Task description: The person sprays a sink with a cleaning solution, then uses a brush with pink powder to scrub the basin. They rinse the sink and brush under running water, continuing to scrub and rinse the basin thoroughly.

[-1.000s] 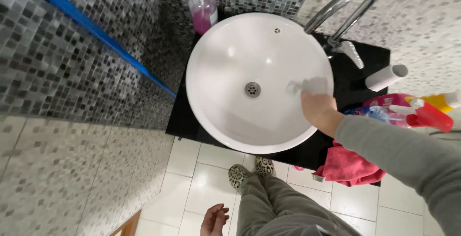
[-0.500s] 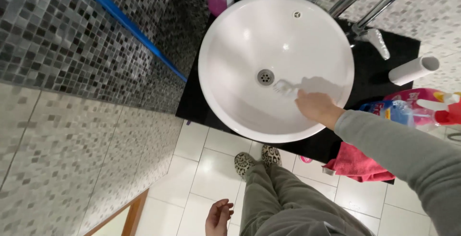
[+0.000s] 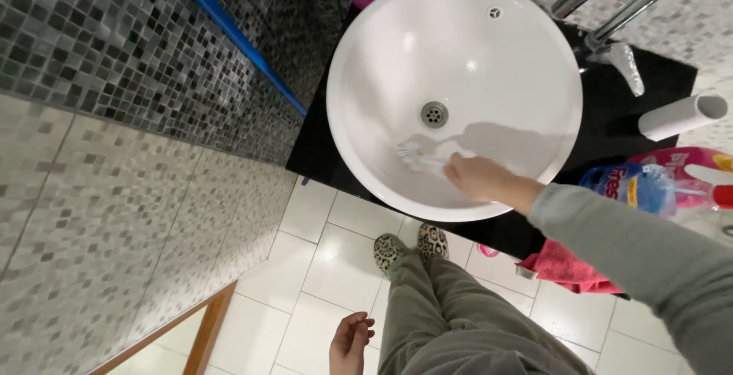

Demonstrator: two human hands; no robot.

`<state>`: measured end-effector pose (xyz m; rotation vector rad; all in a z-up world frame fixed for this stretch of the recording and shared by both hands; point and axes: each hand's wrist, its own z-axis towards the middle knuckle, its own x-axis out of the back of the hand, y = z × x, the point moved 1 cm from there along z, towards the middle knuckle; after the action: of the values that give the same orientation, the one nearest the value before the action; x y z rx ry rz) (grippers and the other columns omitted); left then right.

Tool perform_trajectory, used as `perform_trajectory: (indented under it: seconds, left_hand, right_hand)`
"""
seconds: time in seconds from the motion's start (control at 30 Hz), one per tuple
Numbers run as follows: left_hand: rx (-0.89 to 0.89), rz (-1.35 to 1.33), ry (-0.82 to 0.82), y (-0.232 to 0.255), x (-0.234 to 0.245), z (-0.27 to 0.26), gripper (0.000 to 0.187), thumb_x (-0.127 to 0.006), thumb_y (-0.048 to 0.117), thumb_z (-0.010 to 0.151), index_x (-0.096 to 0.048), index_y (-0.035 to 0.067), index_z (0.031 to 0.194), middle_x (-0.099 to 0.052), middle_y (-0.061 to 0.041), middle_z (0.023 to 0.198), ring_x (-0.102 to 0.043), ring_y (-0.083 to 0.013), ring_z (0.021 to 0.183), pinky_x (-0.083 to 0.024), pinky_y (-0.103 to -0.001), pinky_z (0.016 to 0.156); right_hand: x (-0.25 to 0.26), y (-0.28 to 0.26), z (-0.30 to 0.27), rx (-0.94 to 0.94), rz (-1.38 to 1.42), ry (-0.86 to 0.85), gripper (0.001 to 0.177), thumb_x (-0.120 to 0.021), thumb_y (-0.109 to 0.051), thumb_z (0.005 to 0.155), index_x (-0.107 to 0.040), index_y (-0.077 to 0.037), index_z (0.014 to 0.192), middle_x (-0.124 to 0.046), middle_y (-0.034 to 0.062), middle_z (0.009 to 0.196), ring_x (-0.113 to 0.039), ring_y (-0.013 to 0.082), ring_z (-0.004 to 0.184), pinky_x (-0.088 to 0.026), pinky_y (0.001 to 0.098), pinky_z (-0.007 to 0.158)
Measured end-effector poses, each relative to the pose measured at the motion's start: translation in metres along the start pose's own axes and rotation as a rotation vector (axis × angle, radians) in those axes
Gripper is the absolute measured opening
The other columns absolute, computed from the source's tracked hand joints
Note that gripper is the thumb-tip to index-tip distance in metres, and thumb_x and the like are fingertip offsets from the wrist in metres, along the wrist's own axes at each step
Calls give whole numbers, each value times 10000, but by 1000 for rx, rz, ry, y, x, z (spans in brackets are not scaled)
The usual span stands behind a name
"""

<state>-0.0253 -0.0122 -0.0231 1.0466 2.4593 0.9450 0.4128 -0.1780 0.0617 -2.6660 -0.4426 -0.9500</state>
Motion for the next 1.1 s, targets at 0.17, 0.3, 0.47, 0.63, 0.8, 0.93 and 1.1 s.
perform_trajectory:
  seconds: [0.17,0.3,0.47,0.63,0.8,0.93,1.1]
  left_hand:
    - [96,12,43,-1,-15,-7,272,-652,150,907,-788,2,1090,-835,-182,976,-736,-279,825,-562,-351,815]
    - [33,-83,29,-22,-26,-2,240,-668,99,880,-776,-32,1050,-824,-205,897,-713,-270,766,-581,-356,766]
    - [22,-22,-48,-26,-26,2,296,-682,186,892,-779,-13,1088,-826,-187,931,-731,-260,816,-603,-358,814]
    - [51,-11,-17,-24,-26,4,297,-694,197,870,-787,15,1085,-840,-167,927,-724,-251,777,-577,-349,789]
    - [49,-43,3,-16,-27,1,275,-680,157,888,-777,-11,1083,-831,-194,949,-739,-271,830,-605,-368,818]
    - [129,-16,108,-7,-24,-11,248,-668,166,884,-810,31,1036,-845,-150,931,-734,-264,788,-541,-341,793]
    - [107,-34,-9,-92,19,32,330,-607,278,929,-775,66,1118,-847,-161,1040,-774,-280,830,-597,-358,796]
  right_hand:
    - [25,-50,19,60,513,59,460,-273,-467,1120,-406,-98,881,-442,91,669,-439,258,570,-349,449,614]
    - [36,-76,51,34,641,180,467,-231,-470,1116,-414,-86,923,-481,107,630,-474,285,442,-384,489,603]
    - [13,-57,8,111,454,71,452,-256,-477,1092,-401,-80,930,-572,220,757,-548,368,687,-359,513,678]
    - [17,-16,-81,58,321,-165,375,-293,-452,1106,-457,-122,1036,-460,57,646,-448,224,566,-351,411,611]
    - [18,-30,-63,58,334,-188,385,-296,-481,1099,-487,-147,1086,-477,33,667,-441,189,550,-345,374,574]
    - [39,-80,-5,198,378,58,409,-261,-464,1094,-389,-81,1163,-503,142,606,-481,323,529,-298,464,551]
    - [24,-63,139,207,3,609,284,-273,-178,1093,-464,-139,1299,-402,96,979,-350,358,447,-188,517,424]
